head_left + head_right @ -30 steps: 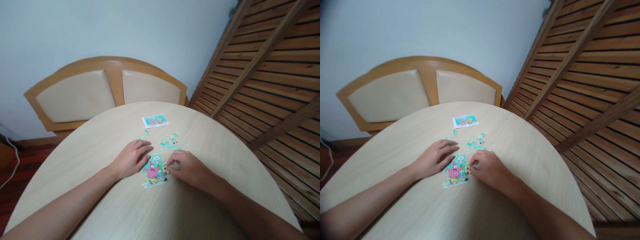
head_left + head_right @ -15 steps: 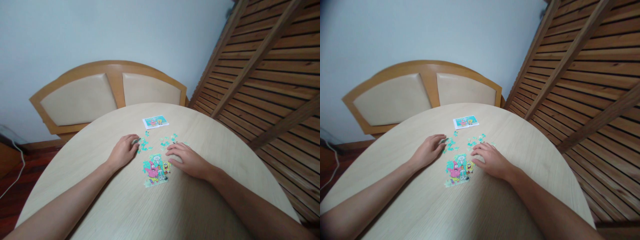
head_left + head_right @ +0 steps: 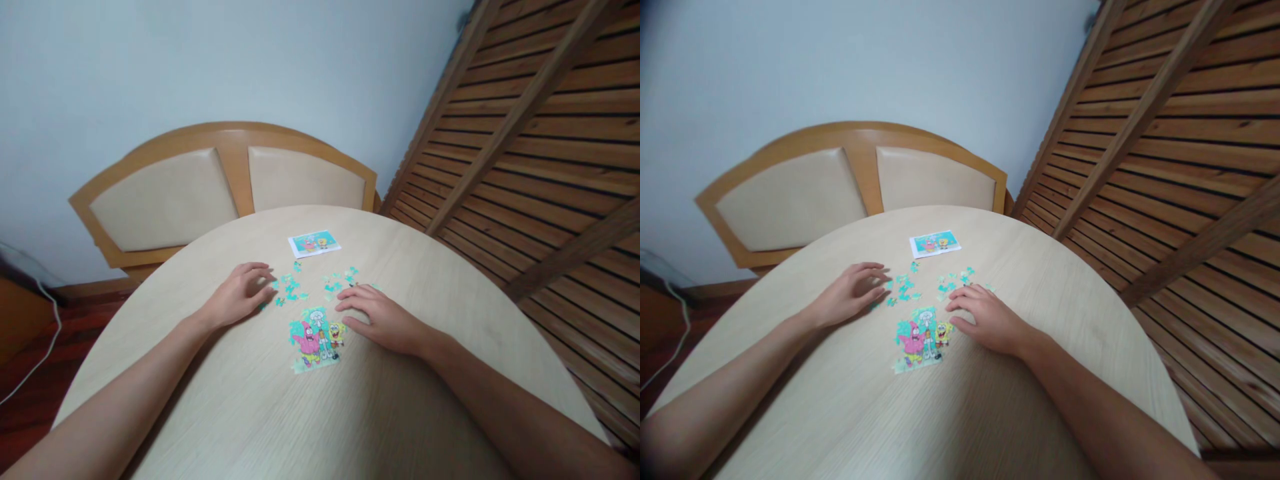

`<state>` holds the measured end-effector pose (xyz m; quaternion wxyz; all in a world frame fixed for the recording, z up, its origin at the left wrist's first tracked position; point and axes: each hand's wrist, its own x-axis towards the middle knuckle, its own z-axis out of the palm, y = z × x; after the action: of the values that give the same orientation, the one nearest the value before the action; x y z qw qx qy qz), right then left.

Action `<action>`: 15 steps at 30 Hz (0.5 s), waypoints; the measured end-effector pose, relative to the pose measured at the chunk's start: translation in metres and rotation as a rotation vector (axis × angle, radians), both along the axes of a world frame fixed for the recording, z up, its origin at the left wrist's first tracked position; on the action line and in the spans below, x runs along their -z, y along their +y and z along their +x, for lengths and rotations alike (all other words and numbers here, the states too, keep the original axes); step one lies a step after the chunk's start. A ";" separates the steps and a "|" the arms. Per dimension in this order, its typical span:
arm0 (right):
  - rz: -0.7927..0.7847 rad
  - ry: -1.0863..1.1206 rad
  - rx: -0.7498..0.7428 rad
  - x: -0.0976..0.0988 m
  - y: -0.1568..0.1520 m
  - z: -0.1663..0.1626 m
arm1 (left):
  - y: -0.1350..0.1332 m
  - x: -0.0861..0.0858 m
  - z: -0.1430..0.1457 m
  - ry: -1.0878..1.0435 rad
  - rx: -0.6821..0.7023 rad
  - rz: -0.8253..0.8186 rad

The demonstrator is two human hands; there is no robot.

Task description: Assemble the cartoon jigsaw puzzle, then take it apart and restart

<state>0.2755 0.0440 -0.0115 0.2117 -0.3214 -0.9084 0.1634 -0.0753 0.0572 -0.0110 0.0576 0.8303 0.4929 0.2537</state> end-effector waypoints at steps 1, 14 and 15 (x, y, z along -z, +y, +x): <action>0.000 -0.001 -0.003 0.000 0.000 0.000 | -0.002 -0.003 0.002 0.003 0.055 -0.002; -0.015 -0.005 0.003 -0.004 -0.001 0.000 | -0.012 -0.007 0.017 0.081 0.235 -0.021; -0.016 -0.007 0.005 -0.004 -0.002 0.000 | -0.012 -0.006 0.017 0.080 0.236 -0.016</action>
<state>0.2751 0.0422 -0.0072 0.2064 -0.3261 -0.9069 0.1689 -0.0580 0.0450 -0.0049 0.0739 0.8915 0.3955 0.2079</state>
